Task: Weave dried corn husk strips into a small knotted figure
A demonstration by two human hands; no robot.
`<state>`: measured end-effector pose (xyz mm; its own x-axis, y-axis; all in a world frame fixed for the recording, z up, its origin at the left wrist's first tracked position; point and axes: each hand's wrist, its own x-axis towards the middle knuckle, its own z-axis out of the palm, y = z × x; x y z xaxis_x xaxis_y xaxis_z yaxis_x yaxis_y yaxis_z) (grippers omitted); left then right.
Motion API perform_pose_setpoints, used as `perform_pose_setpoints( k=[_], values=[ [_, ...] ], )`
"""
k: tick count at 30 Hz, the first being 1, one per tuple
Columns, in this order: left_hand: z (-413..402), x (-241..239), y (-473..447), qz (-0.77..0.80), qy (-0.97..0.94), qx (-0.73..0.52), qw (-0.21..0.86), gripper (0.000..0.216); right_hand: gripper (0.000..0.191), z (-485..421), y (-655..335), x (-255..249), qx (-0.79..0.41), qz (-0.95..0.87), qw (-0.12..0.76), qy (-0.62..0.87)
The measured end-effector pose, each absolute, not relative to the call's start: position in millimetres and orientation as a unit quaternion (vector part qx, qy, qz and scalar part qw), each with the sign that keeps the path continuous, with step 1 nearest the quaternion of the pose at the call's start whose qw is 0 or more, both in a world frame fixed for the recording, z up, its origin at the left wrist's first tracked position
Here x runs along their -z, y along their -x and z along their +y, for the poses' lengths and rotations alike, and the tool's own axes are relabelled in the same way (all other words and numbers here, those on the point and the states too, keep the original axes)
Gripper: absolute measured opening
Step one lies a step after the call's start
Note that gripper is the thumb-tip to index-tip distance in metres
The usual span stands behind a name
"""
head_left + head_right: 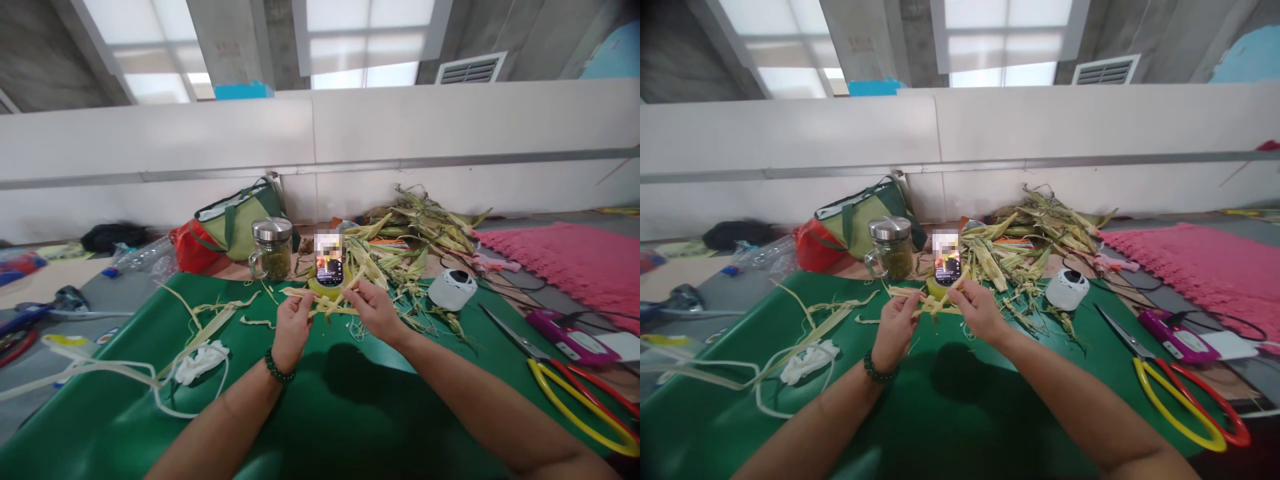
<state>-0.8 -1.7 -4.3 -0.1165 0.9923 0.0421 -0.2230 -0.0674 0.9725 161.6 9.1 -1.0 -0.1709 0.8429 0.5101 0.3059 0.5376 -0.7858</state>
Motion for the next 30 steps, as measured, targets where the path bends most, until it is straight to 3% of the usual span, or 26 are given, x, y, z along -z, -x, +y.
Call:
perform_pose_setpoints(
  k=[4, 9, 11, 14, 18, 22, 25, 30],
  values=[
    [0.5, 4.7, 4.8, 0.444, -0.399, -0.643, 0.479, 0.041, 0.029, 15.9, -168.3, 2.9, -0.284, -0.663, 0.546, 0.426],
    [11.3, -5.4, 23.5, 0.457, -0.470, -0.531, 0.537, 0.041, 0.029, 24.8, -181.7, -0.6, -0.251, -0.683, 0.552, 0.408],
    [17.7, -11.9, 35.5, 0.467, -0.444, -0.560, 0.522, 0.043, 0.030, 26.3, -185.8, -2.7, -0.246, -0.705, 0.534, 0.397],
    [21.8, -18.1, 46.6, 0.498, -0.493, -0.598, 0.388, 0.039, 0.030, 24.9, -187.9, -4.1, -0.242, -0.735, 0.504, 0.385],
    [12.7, -19.4, 40.8, 0.487, -0.720, -0.378, 0.318, 0.037, 0.029, 20.3, -186.4, -5.4, -0.255, -0.771, 0.477, 0.336],
    [1.3, -24.3, 35.0, 0.506, -0.775, -0.362, 0.112, 0.025, 0.029, 19.2, -186.7, -8.1, -0.270, -0.804, 0.461, 0.261],
    [-2.5, -27.1, 34.7, 0.437, -0.828, -0.280, 0.211, 0.021, 0.029, 18.6, -185.8, -7.8, -0.270, -0.833, 0.423, 0.232],
    [-4.1, -17.8, 26.8, 0.333, -0.726, -0.165, 0.579, 0.038, 0.033, 16.5, -182.3, -4.2, -0.213, -0.864, 0.381, 0.252]
  ],
)
